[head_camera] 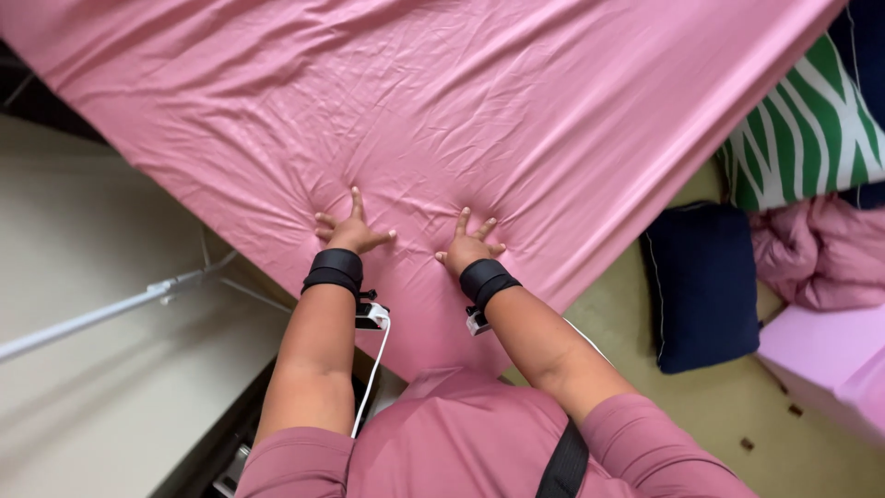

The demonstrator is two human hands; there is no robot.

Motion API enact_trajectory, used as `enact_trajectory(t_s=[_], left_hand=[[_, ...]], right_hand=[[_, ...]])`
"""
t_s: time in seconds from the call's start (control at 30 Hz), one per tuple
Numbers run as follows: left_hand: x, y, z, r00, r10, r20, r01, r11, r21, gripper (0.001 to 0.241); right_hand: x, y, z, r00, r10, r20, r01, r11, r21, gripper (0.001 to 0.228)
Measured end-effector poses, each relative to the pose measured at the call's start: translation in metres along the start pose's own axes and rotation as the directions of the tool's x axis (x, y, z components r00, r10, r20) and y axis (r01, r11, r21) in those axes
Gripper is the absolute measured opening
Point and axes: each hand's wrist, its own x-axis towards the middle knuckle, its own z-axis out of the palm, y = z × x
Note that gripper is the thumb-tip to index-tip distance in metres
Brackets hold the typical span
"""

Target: The person spreads and smooths a pink bedsheet over a mattress, tucking the edges under the mattress on all sides. They adjust the sheet to ensure it is flat and properly aligned.

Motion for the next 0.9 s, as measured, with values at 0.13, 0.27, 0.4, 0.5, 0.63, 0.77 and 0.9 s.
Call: enact_trajectory(t_s=[0.13, 0.27, 0.4, 0.5, 0.63, 0.77, 0.9], left_hand=[[-0.012, -0.022, 0.02, 0.995, 0.057, -0.086, -0.055, 0.998, 0.022, 0.138], [0.011, -0.058, 0.057, 0.925, 0.264, -0.273, -0.299, 0.95, -0.093, 0.12], [-0.05, -0.057, 0.058, 0.918, 0.285, -0.275, -0.335, 0.929, -0.159, 0.108], [-0.032, -0.072, 0.096, 0.89, 0.352, -0.29, -0.402, 0.906, -0.135, 0.091], [0.007, -0.094, 0.158, 0.746, 0.538, -0.392, -0.558, 0.827, 0.071, 0.078], [-0.039, -0.082, 0.187, 0.828, 0.417, -0.375, -0.498, 0.854, -0.149, 0.077], [-0.025, -0.07, 0.221, 0.82, 0.285, -0.496, -0.396, 0.909, -0.132, 0.08]], right_hand=[[0.018, 0.001, 0.008, 0.999, -0.03, -0.032, 0.026, 0.993, -0.115, 0.126], [0.017, 0.001, 0.006, 0.999, -0.038, -0.03, 0.034, 0.989, -0.147, 0.126], [0.02, 0.012, 0.013, 0.975, -0.147, -0.165, 0.116, 0.976, -0.184, 0.126], [-0.009, 0.027, 0.002, 0.966, -0.204, -0.161, 0.177, 0.97, -0.167, 0.122], [0.027, 0.049, 0.003, 0.933, -0.34, -0.117, 0.305, 0.92, -0.245, 0.127], [0.092, 0.075, 0.006, 0.792, -0.61, -0.013, 0.565, 0.742, -0.361, 0.126], [0.102, 0.092, -0.028, 0.651, -0.757, 0.056, 0.735, 0.609, -0.299, 0.105]])
